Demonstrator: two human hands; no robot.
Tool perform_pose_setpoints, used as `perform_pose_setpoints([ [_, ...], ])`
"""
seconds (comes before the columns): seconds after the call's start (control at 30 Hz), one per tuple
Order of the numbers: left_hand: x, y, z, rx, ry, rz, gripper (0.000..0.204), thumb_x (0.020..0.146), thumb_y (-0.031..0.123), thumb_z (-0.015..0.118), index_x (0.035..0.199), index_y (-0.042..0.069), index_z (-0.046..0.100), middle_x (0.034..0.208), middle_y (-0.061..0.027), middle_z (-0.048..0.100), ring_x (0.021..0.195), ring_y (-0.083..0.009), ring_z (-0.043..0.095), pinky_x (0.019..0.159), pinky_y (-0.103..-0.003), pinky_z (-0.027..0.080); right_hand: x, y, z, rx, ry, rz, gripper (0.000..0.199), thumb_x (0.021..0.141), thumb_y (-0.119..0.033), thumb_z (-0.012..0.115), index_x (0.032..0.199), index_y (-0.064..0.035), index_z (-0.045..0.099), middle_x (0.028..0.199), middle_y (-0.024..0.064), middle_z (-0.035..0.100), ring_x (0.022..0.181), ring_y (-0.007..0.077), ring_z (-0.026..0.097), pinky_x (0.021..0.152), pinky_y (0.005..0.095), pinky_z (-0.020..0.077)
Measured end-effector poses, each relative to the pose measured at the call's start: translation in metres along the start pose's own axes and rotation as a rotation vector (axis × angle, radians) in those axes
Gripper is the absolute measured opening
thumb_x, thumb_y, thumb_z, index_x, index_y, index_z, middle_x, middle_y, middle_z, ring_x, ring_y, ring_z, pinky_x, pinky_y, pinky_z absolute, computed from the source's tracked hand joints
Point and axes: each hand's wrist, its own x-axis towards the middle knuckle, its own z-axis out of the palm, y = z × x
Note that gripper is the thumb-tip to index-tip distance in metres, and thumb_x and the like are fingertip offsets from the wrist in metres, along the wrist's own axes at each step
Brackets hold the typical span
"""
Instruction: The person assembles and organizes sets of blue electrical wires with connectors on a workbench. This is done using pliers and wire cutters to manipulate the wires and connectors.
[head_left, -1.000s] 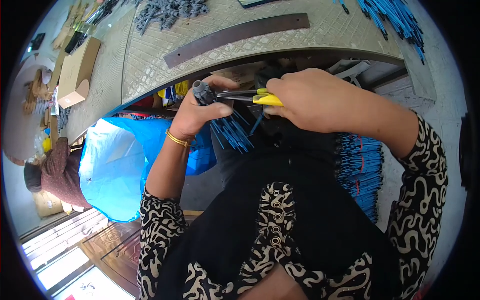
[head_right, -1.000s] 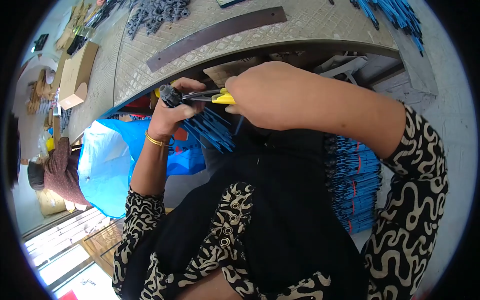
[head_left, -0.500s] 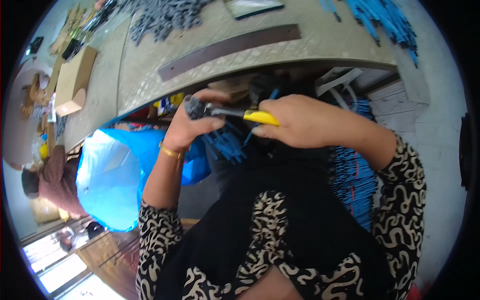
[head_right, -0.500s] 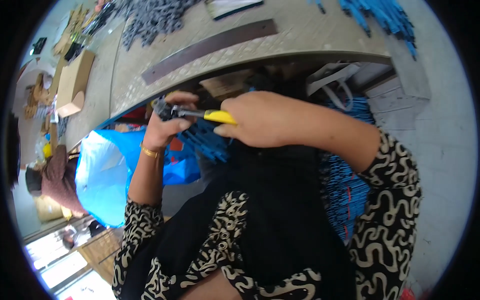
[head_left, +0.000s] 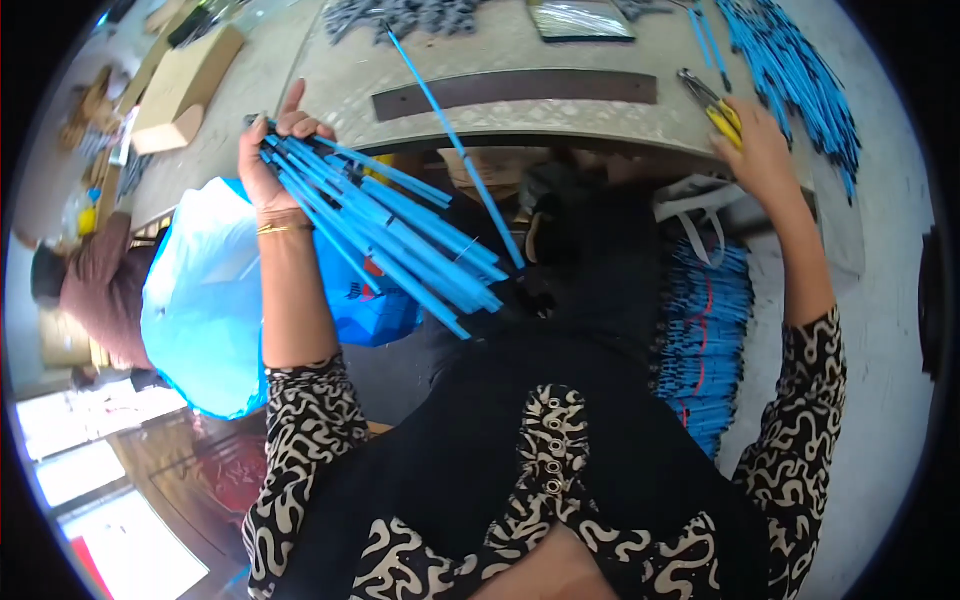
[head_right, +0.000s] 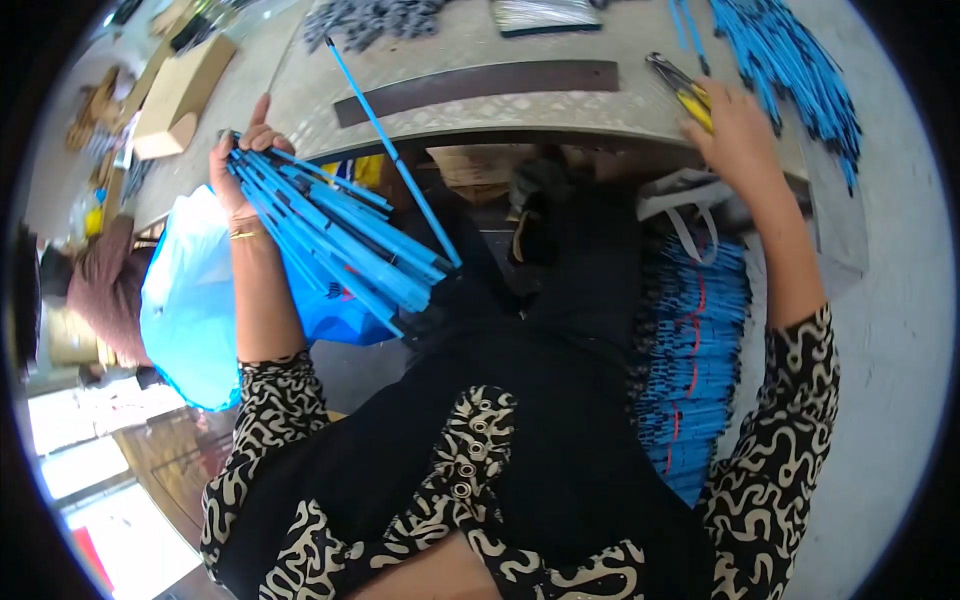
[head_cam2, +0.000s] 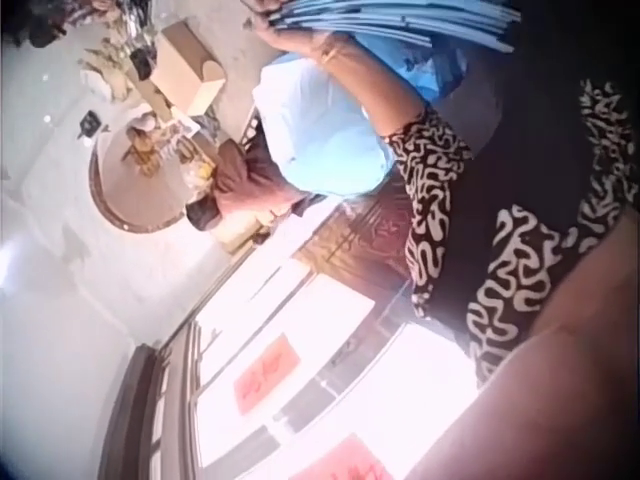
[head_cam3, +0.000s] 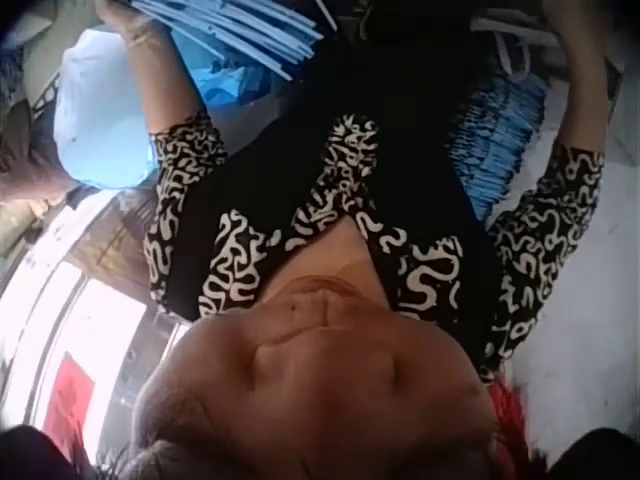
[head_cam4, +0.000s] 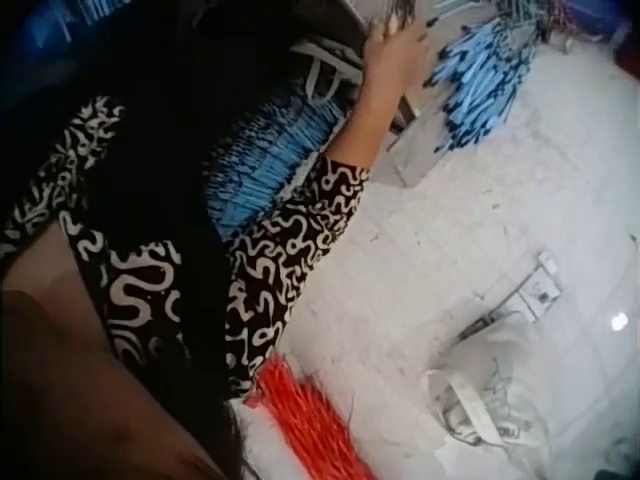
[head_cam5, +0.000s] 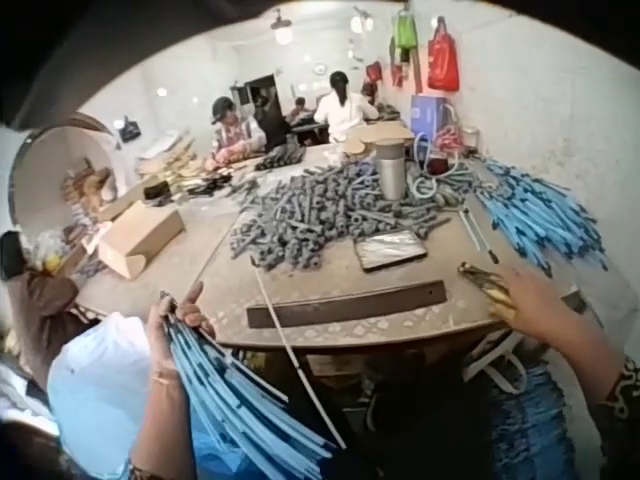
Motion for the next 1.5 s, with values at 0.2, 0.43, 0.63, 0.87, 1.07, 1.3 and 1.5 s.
perform_pose_setpoints([
  [0.2,-0.033,-0.027,0.012,-0.328,0.369,0.042,0.05,0.076,0.025,0.058,0.111,-0.008,0.045,0.072,-0.0052,0.051,0.073,-0.0206,0.052,0.076,-0.038,0.046,-0.017,-0.165,-0.024,0.687,0.133,-0.732,0.07,0.072,-0.02,0.068,0.132,-0.01,0.033,0.13,0.0164,0.041,0.121,0.0309,0.038,0.101,0.0412,0.0312],
  [0.43,-0.068,-0.082,-0.014,-0.166,0.426,-0.104,0.031,0.078,0.028,0.054,0.081,-0.003,0.055,0.073,-0.0109,0.057,0.073,-0.0263,0.056,0.072,-0.038,0.048,-0.018,-0.243,0.012,1.314,0.208,-0.882,0.053,0.075,-0.018,0.066,0.122,-0.0054,0.044,0.12,0.0156,0.049,0.111,0.0299,0.049,0.095,0.0367,0.0383],
  [0.63,-0.098,-0.142,-0.029,0.007,0.703,-0.142,0.025,0.08,0.025,0.054,0.08,0.0,0.057,0.076,-0.0126,0.06,0.072,-0.0244,0.058,0.069,-0.034,0.049,-0.008,-0.24,0.0,1.464,-0.124,-0.855,0.034,0.072,-0.013,0.066,0.105,-0.0083,0.056,0.102,0.0099,0.057,0.096,0.0245,0.057,0.085,0.0322,0.0441],
  [0.87,-0.137,-0.124,-0.007,0.805,0.409,-0.103,0.018,0.084,0.015,0.056,0.093,0.0,0.06,0.085,-0.0048,0.062,0.076,-0.0134,0.057,0.067,-0.027,0.046,-0.023,-0.245,0.035,1.269,-0.335,-1.182,0.031,0.068,-0.015,0.072,0.094,-0.0055,0.057,0.086,0.0089,0.058,0.08,0.0232,0.059,0.07,0.0319,0.0471],
  [1.07,-0.11,-0.071,0.063,0.767,-0.099,-0.57,0.015,0.08,0.014,0.064,0.082,0.0,0.066,0.075,-0.0012,0.062,0.07,-0.0073,0.055,0.065,-0.023,0.044,-0.034,-0.236,-0.014,1.219,-0.664,-0.915,0.04,0.063,-0.024,0.075,0.093,-0.0071,0.055,0.086,0.007,0.058,0.079,0.0237,0.059,0.068,0.0324,0.0476],
  [1.3,-0.108,-0.061,0.069,0.695,-0.172,-0.705,0.014,0.079,0.014,0.065,0.084,0.001,0.067,0.077,-0.0005,0.063,0.071,-0.0056,0.055,0.067,-0.021,0.043,-0.037,-0.233,0.0,1.124,-0.833,-0.747,0.072,0.059,-0.028,0.078,0.119,-0.0087,0.042,0.106,0.0121,0.055,0.098,0.0267,0.056,0.081,0.038,0.0457],
  [1.5,-0.119,-0.065,0.046,0.566,-0.054,-0.57,0.012,0.081,0.013,0.063,0.082,0.002,0.065,0.078,0.0008,0.062,0.071,-0.0052,0.055,0.067,-0.02,0.043,-0.038,-0.24,0.016,1.926,-1.215,-0.28,0.097,0.062,-0.027,0.076,0.138,-0.0085,0.017,0.127,0.0155,0.044,0.115,0.0276,0.047,0.092,0.0419,0.0401],
])
